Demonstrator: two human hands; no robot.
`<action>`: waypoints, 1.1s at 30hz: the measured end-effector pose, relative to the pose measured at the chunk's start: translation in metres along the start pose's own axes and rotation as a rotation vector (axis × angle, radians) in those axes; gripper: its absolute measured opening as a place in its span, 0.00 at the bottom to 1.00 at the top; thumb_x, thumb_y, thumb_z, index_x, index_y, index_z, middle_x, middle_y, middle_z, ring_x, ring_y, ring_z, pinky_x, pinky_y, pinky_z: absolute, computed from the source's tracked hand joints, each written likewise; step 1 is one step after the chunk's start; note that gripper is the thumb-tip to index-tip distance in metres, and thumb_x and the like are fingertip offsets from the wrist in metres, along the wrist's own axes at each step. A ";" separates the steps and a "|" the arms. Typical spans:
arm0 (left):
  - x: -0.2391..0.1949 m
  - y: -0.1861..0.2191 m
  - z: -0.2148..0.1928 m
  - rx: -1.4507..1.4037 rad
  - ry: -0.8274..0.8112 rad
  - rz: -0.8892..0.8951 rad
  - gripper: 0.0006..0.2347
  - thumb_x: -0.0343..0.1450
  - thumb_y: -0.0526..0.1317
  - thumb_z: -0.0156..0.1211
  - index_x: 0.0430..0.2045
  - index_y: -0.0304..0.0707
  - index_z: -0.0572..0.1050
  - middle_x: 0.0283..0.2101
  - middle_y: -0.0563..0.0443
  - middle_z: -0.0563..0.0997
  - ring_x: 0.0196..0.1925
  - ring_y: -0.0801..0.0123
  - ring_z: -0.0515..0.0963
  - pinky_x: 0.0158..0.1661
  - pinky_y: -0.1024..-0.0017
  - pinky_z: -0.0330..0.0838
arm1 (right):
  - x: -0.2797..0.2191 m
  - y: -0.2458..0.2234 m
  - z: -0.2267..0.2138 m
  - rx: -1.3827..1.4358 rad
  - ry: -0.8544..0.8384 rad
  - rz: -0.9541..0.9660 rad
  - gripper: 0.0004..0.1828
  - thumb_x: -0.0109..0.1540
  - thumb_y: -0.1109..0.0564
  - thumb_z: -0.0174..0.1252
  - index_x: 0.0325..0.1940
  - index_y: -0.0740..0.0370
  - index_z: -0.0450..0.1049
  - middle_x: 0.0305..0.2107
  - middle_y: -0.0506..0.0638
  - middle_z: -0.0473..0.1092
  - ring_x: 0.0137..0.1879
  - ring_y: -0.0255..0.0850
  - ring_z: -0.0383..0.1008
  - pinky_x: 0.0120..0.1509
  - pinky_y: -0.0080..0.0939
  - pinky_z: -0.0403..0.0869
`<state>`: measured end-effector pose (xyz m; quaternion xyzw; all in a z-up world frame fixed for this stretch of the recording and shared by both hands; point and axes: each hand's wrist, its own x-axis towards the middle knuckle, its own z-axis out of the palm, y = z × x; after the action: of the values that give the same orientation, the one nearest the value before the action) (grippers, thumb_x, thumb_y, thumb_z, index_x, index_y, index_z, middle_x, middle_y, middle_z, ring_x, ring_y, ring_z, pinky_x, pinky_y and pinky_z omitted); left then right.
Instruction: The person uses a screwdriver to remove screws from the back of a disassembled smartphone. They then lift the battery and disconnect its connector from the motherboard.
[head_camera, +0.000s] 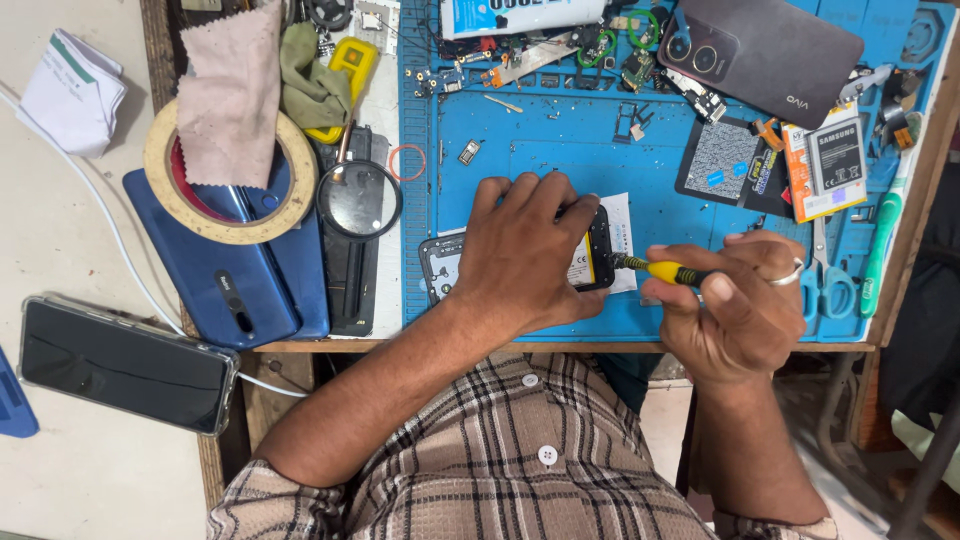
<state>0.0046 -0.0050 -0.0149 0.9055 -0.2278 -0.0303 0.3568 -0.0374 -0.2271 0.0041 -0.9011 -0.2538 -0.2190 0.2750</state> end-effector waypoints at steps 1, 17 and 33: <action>0.000 0.000 0.000 -0.003 0.000 -0.001 0.34 0.50 0.58 0.77 0.46 0.35 0.80 0.40 0.51 0.71 0.47 0.61 0.71 0.49 0.56 0.59 | 0.000 0.001 0.000 -0.013 0.008 -0.007 0.30 0.68 0.45 0.64 0.67 0.45 0.55 0.36 0.48 0.81 0.40 0.43 0.75 0.53 0.43 0.69; 0.005 0.003 -0.005 -0.013 0.004 -0.007 0.35 0.50 0.57 0.78 0.47 0.34 0.80 0.42 0.49 0.73 0.46 0.59 0.71 0.49 0.56 0.58 | 0.015 0.006 0.007 0.189 0.005 -0.058 0.29 0.68 0.51 0.63 0.67 0.48 0.54 0.40 0.54 0.79 0.44 0.51 0.81 0.43 0.42 0.77; 0.013 0.013 -0.014 -0.036 -0.066 -0.115 0.38 0.47 0.62 0.80 0.47 0.37 0.80 0.47 0.48 0.76 0.49 0.58 0.72 0.50 0.59 0.59 | -0.072 0.061 -0.018 0.472 0.284 0.414 0.33 0.83 0.56 0.60 0.76 0.50 0.41 0.44 0.68 0.77 0.42 0.50 0.80 0.52 0.40 0.81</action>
<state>0.0143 -0.0104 0.0052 0.9090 -0.1862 -0.0847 0.3632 -0.0623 -0.3057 -0.0444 -0.8056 -0.0681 -0.2171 0.5470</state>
